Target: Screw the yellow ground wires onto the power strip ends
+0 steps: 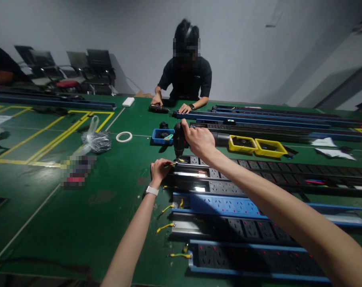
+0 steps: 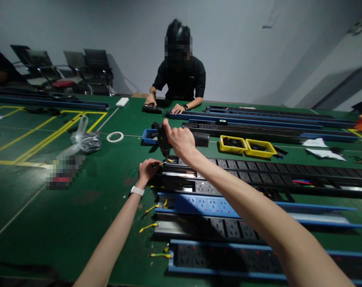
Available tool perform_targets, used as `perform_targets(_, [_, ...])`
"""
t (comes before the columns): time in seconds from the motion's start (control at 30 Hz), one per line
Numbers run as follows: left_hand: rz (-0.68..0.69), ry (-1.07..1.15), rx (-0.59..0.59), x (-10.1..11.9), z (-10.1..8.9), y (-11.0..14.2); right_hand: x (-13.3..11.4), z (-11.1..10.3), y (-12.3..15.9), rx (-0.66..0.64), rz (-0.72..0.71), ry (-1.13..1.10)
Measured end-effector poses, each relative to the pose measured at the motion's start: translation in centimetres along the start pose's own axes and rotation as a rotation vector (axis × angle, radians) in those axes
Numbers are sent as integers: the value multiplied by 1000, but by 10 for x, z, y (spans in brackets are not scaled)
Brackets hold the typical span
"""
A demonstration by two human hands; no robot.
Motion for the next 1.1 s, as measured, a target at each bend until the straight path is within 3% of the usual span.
perform_targets(0.87, [7,-20,15,0,0,0,-5,-6,1,-7,-18,16])
perform_targets(1.1, [-16,-22,14,-1,2,0,-1,-3,-6,57,-36,-38])
Point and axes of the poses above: each hand's wrist, its own y-axis away from the middle knuckle, its own z-axis out of the palm, x = y × z, the point moved 5 cm from there along -y, towards the middle knuckle, and after that the axes turned 1 degree about -y, right-handed, at the moved point
